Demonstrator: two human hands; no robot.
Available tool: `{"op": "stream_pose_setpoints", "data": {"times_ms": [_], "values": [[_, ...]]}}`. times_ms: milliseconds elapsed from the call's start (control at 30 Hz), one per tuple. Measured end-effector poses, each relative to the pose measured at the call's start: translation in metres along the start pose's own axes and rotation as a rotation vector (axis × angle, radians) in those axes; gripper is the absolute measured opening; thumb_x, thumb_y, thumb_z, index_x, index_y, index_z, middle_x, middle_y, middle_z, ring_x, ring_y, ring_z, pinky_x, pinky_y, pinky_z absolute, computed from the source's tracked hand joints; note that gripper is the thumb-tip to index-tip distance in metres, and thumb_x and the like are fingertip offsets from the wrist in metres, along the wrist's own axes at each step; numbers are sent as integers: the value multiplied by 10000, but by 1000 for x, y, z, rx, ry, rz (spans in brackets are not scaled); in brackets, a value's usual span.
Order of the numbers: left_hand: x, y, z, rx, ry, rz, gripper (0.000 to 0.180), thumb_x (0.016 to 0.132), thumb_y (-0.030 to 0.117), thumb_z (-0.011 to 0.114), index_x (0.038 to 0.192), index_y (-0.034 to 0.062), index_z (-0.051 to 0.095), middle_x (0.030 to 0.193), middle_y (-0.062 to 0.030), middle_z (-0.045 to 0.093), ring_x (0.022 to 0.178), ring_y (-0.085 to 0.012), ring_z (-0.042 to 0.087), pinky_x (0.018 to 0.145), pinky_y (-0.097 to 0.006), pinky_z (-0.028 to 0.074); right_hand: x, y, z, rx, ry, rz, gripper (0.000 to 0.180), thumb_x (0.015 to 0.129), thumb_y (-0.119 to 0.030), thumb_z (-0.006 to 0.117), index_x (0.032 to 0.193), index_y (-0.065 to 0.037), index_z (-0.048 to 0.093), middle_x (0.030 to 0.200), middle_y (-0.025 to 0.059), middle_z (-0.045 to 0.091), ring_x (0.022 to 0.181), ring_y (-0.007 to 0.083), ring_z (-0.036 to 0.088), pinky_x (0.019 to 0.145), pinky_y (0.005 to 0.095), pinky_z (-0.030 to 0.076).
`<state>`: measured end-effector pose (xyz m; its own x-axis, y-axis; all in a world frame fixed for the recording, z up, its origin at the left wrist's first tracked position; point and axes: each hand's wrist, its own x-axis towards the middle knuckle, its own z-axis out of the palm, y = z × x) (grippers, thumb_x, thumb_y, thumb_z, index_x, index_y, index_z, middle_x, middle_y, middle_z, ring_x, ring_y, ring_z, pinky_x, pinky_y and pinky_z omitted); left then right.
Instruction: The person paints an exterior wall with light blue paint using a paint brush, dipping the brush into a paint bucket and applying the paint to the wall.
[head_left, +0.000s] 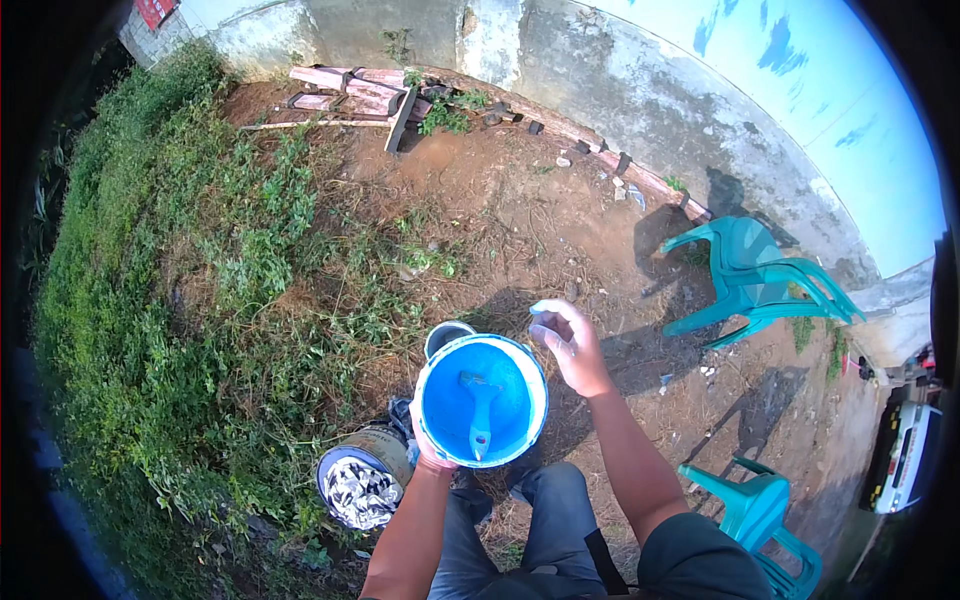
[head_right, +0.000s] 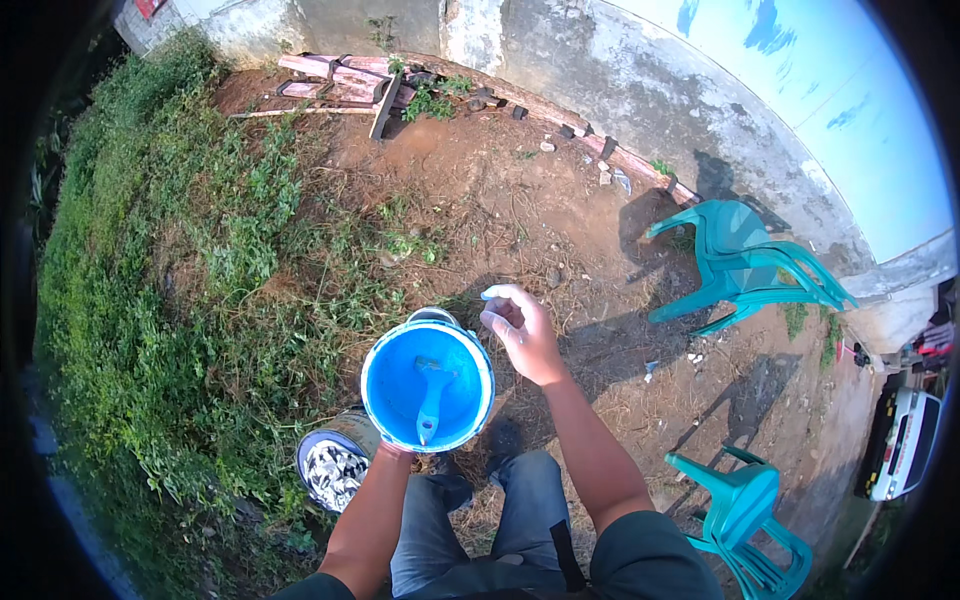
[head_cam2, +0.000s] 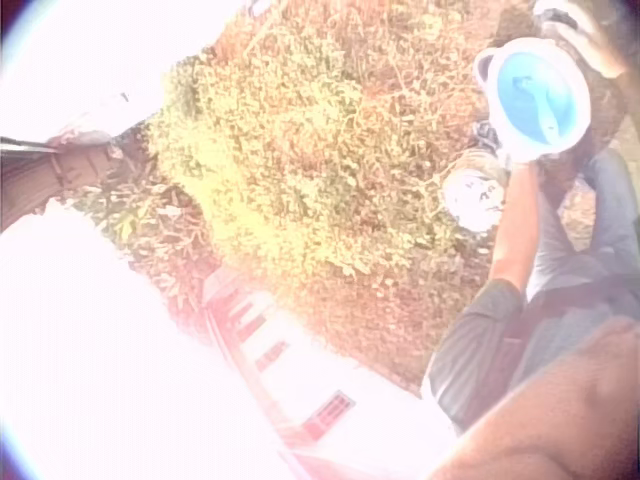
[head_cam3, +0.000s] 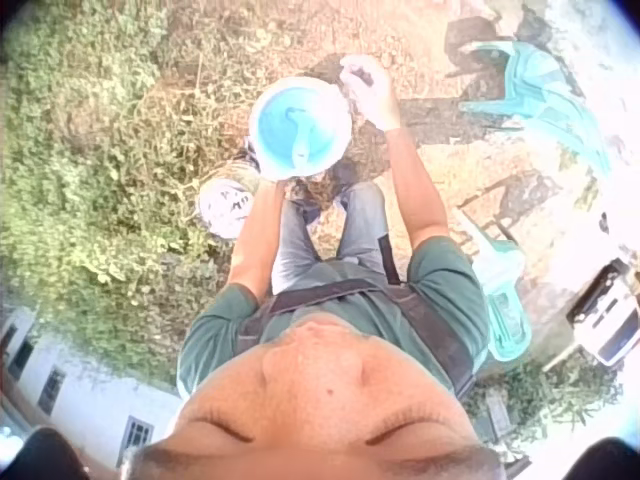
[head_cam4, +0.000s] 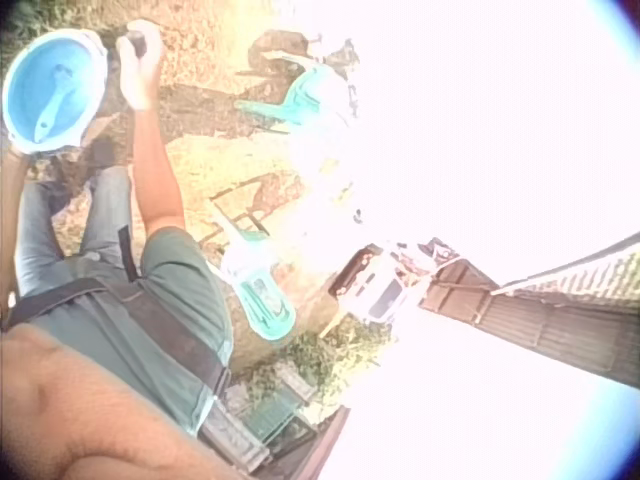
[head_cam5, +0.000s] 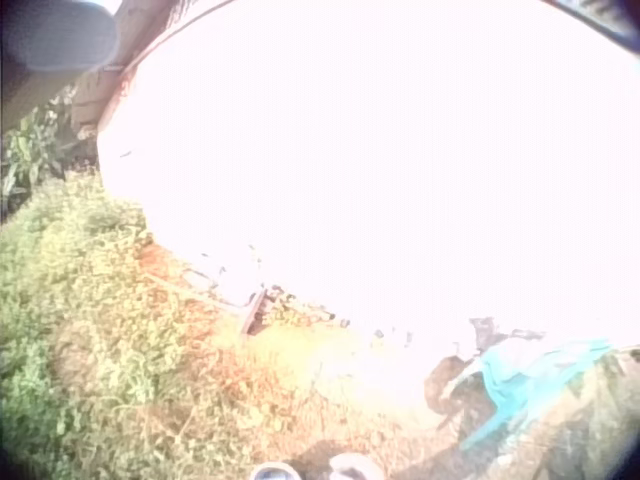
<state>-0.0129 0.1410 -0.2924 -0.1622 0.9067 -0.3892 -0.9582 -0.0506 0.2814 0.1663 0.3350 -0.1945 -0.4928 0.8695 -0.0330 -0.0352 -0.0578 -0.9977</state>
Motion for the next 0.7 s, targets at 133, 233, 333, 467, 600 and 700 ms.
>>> {"op": "stream_pose_setpoints", "data": {"times_ms": [133, 233, 333, 467, 600, 700], "values": [[-14, -18, 114, -120, -142, -171, 738, 1078, 626, 386, 1619, 129, 449, 1619, -136, 509, 1418, -379, 543, 1199, -568, 445, -65, -181, -38, -238, -77, -337, 368, 879, -138, 841, 1198, -28, 694, 1003, 46, 686, 934, 178, 639, 833, 339, 503], [-20, -37, 166, -113, -179, -191, 821, 1052, 704, 363, 1650, 143, 400, 1653, -144, 464, 1451, -398, 516, 1214, -587, 427, -98, -267, -45, -528, -273, -543, 421, 846, -132, 855, 1230, -41, 709, 1064, 128, 719, 1009, 341, 681, 894, 440, 537], [-33, -55, 222, -200, -339, -256, 913, 1013, 784, 323, 1658, 140, 375, 1647, -177, 462, 1449, -414, 518, 1155, -629, 475, -124, -320, -48, -856, -361, -577, 590, 859, -137, 817, 1407, -49, 617, 1204, 152, 679, 1113, 357, 648, 967, 481, 531], [-32, -74, 274, -315, -496, -337, 888, 1004, 769, 320, 1641, 155, 403, 1627, -177, 482, 1432, -415, 536, 1092, -655, 511, -137, -362, -70, -993, -348, -534, 473, 914, -43, 729, 1381, -54, 650, 1174, 160, 701, 1083, 366, 666, 933, 489, 535], [-51, -76, 342, -21, -372, -282, 861, 1014, 750, 290, 1639, 171, 409, 1630, -167, 479, 1440, -419, 528, 1089, -679, 501, -114, -399, -95, -1209, -492, -312, 537, 852, 32, 705, 1374, -90, 678, 1096, 170, 757, 1044, 381, 730, 904, 503, 563], [-46, -88, 361, 70, -363, -303, 879, 1010, 791, 289, 1643, 190, 394, 1657, -162, 442, 1453, -418, 522, 1075, -684, 513, -94, -410, -110, -1383, -616, -112, 518, 845, 14, 730, 1345, -121, 716, 1061, 166, 751, 1042, 376, 723, 880, 503, 564]]}}
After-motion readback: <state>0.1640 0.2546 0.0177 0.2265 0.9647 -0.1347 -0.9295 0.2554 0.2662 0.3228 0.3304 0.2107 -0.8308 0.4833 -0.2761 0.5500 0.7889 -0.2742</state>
